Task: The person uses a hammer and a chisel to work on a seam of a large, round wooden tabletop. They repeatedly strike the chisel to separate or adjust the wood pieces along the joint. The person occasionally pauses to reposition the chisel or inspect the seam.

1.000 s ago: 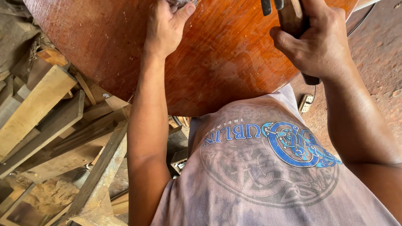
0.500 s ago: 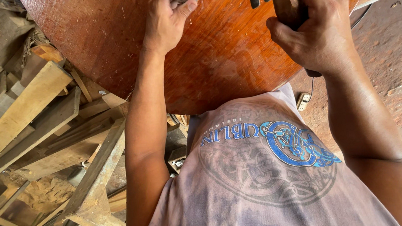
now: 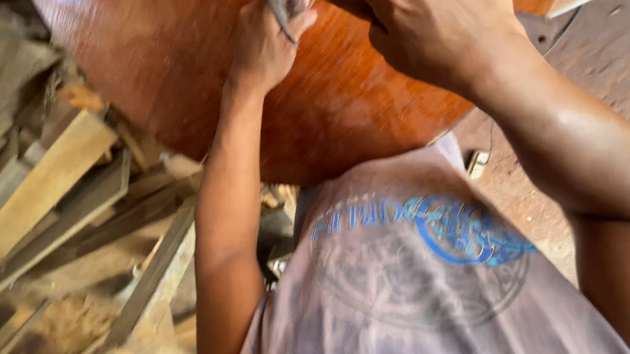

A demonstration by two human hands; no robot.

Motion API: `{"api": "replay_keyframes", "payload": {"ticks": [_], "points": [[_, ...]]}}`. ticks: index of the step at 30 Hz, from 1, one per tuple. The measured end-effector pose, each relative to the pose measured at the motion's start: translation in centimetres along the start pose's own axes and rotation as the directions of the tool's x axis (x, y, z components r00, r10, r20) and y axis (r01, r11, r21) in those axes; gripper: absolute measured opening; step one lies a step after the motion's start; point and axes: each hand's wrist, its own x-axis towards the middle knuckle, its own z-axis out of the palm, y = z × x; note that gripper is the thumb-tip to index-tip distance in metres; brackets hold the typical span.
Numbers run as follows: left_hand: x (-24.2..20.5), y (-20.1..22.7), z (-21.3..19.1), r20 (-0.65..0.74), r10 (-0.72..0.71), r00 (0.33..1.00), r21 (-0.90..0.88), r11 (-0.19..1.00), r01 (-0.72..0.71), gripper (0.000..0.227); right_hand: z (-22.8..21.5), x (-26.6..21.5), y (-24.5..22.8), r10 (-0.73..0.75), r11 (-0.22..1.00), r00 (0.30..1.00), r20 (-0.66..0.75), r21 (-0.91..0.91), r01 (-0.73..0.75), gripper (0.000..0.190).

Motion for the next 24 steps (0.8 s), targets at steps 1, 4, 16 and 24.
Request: {"api": "replay_keyframes", "payload": {"ticks": [1,4,16,24], "points": [[0.7,0.2,-0.2,-0.004,-0.016,1.0,0.003,1.0,0.016,0.022,-0.3,0.4,0.2,-0.019,1.0,1.0,0.016,-0.017,0.019,0.018],[-1.2,0.9,0.4,0.008,-0.077,0.997,-0.042,0.996,0.077,0.022,1.2,-0.1,-1.2,0.044,0.998,0.984,0.17,-0.041,-0.038,0.036],[-2.5,-2.4,-0.2,0.01,-0.152,0.988,-0.606,0.785,0.127,0.021,0.8,-6.0,2.4,0.333,0.915,0.937,0.104,0.203,-0.347,0.045],[-2.3,-2.5,-1.1,0.066,-0.188,0.98,-0.482,0.854,0.196,0.027,0.8,-6.8,2.5,0.363,0.865,0.916,0.17,0.304,-0.399,0.072]]}}
